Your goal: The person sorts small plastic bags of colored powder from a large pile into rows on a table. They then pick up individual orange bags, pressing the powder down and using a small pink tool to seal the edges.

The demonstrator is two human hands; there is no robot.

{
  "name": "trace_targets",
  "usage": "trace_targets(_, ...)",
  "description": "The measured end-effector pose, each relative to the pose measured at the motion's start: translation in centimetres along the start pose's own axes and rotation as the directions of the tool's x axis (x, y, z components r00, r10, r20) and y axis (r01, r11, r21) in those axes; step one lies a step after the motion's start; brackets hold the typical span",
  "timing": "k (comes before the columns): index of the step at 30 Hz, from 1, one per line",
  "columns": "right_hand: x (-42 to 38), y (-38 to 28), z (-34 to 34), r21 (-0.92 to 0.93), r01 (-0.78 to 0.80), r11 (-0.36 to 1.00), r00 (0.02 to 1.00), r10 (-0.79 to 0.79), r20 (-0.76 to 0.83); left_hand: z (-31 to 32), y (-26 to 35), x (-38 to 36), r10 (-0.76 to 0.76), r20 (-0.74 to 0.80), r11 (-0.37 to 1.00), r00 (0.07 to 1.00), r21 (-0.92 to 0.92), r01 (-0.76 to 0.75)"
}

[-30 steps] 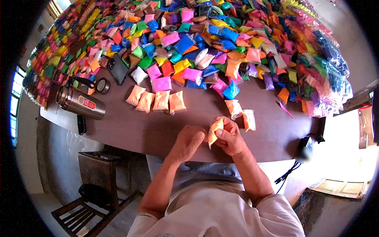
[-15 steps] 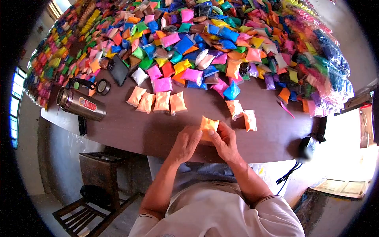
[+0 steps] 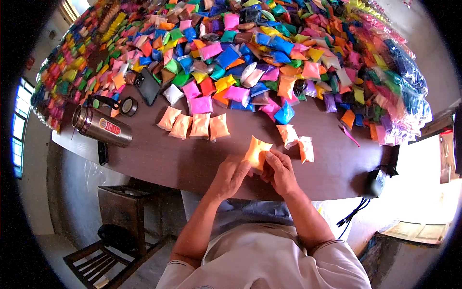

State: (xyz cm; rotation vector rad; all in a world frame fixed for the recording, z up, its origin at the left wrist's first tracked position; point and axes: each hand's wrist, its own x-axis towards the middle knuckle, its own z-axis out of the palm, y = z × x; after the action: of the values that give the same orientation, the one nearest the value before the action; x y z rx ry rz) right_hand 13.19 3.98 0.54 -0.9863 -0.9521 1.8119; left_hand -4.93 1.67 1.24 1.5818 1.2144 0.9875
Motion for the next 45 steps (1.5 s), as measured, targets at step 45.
trace_targets(45,-0.2,-12.2,-10.9,-0.840,0.087,0.536,0.732,-0.607,-0.311,0.9,0.1,0.5,0.149,0.008,0.980,0.989,0.134,-0.149)
